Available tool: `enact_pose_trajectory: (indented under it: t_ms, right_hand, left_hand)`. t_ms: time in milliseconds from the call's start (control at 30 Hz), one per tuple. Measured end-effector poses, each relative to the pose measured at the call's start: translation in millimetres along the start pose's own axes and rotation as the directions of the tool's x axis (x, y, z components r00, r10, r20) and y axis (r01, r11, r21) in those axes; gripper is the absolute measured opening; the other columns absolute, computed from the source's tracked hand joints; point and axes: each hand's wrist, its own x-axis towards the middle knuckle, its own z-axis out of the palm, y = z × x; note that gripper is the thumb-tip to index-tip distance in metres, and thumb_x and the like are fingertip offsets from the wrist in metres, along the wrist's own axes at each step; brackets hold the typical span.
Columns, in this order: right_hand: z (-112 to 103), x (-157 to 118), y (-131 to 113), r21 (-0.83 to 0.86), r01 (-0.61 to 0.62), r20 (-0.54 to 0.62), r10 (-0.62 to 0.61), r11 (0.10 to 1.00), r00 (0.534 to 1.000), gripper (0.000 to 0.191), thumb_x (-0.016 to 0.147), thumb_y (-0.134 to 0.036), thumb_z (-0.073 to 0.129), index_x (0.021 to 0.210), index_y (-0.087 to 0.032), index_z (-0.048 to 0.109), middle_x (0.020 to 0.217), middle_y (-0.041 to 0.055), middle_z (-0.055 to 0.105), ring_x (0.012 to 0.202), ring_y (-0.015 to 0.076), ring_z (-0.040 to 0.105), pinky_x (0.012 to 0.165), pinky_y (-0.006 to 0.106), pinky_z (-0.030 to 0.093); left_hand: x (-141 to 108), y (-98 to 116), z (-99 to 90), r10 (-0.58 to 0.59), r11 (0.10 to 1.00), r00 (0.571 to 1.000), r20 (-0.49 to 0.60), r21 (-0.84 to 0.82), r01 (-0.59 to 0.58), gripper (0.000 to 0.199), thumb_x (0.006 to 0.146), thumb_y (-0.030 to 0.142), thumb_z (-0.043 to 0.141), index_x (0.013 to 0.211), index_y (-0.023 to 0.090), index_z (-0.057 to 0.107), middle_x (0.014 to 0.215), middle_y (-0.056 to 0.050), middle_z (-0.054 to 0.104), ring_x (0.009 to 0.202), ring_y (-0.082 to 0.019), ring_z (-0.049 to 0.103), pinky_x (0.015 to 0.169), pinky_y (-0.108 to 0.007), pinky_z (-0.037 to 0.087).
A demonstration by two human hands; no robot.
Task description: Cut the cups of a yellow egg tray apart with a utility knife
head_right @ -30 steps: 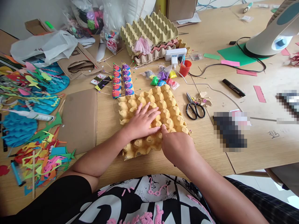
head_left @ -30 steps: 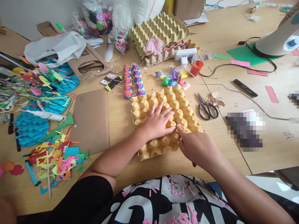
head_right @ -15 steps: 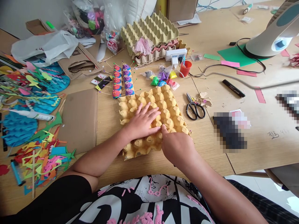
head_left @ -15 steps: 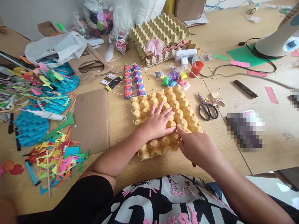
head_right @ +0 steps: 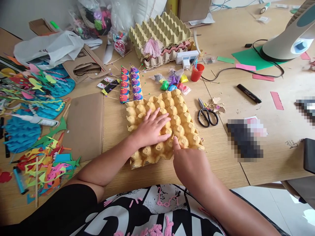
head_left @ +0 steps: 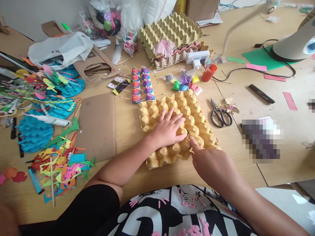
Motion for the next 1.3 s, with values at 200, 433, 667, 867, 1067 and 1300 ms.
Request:
enact_pose_trajectory:
  t_ms: [200, 433, 667, 867, 1067, 1300]
  right_hand:
    - [-1, -7, 0, 0.016, 0.011, 0.075, -0.012, 1.000, 0.997, 0.080, 0.093, -0.004, 0.046, 0.171, -0.003, 0.023, 0.069, 0.0072, 0.075, 0.063, 0.0238, 0.074, 0.047, 0.033, 0.037]
    - [9, -18, 19, 0.160, -0.045, 0.015, 0.043, 0.986, 0.999, 0.067, 0.107, -0.033, 0.040, 0.173, -0.020, 0.029, 0.077, 0.0047, 0.079, 0.072, 0.0243, 0.076, 0.054, 0.034, 0.029]
    - [17, -35, 21, 0.113, -0.063, 0.038, 0.059, 0.992, 0.998, 0.067, 0.105, -0.028, 0.044, 0.171, -0.020, 0.033, 0.070, 0.0028, 0.076, 0.067, 0.0220, 0.074, 0.053, 0.035, 0.014]
    - [16, -27, 10, 0.078, -0.024, 0.053, 0.020, 0.997, 0.998, 0.072, 0.101, -0.017, 0.047, 0.171, -0.015, 0.032, 0.073, 0.0053, 0.077, 0.068, 0.0209, 0.074, 0.052, 0.035, 0.018]
    - [17, -26, 8, 0.065, -0.009, 0.076, 0.004, 0.998, 0.997, 0.077, 0.099, -0.015, 0.051, 0.172, -0.013, 0.028, 0.069, 0.0036, 0.075, 0.064, 0.0210, 0.072, 0.050, 0.036, 0.020]
    - [20, -25, 8, 0.064, -0.010, 0.032, 0.008, 0.998, 0.999, 0.072, 0.100, -0.016, 0.051, 0.170, -0.012, 0.035, 0.071, 0.0045, 0.075, 0.065, 0.0194, 0.071, 0.050, 0.035, 0.020]
  left_hand:
    - [0, 0, -1.2, -0.004, 1.000, 1.000, 0.006, 0.003, 0.004, 0.071, 0.100, 0.061, 0.057, 0.159, 0.023, 0.051, 0.172, -0.005, 0.043, 0.165, -0.042, 0.021, 0.136, -0.066, 0.011]
    - [0, 0, 0.1, -0.002, 1.000, 1.000, -0.002, -0.012, 0.002, 0.069, 0.099, 0.061, 0.057, 0.157, 0.023, 0.053, 0.171, -0.005, 0.045, 0.165, -0.042, 0.022, 0.136, -0.066, 0.010]
    - [0, 0, -2.2, -0.010, 1.000, 1.000, 0.026, 0.001, 0.010, 0.073, 0.100, 0.061, 0.057, 0.160, 0.020, 0.051, 0.173, -0.005, 0.042, 0.166, -0.042, 0.019, 0.136, -0.066, 0.009]
    - [-1, -2, 2.7, 0.020, 1.000, 0.999, -0.028, -0.010, -0.020, 0.071, 0.100, 0.059, 0.058, 0.158, 0.019, 0.053, 0.170, -0.007, 0.045, 0.165, -0.044, 0.020, 0.136, -0.067, 0.008]
    - [0, -1, 0.8, 0.000, 1.000, 1.000, 0.009, 0.003, 0.000, 0.073, 0.100, 0.061, 0.057, 0.160, 0.019, 0.051, 0.172, -0.006, 0.043, 0.165, -0.043, 0.019, 0.136, -0.066, 0.010]
    - [0, 0, -2.0, -0.009, 1.000, 1.000, 0.029, -0.001, 0.009, 0.072, 0.101, 0.061, 0.055, 0.160, 0.020, 0.050, 0.173, -0.006, 0.041, 0.166, -0.042, 0.018, 0.136, -0.066, 0.008]
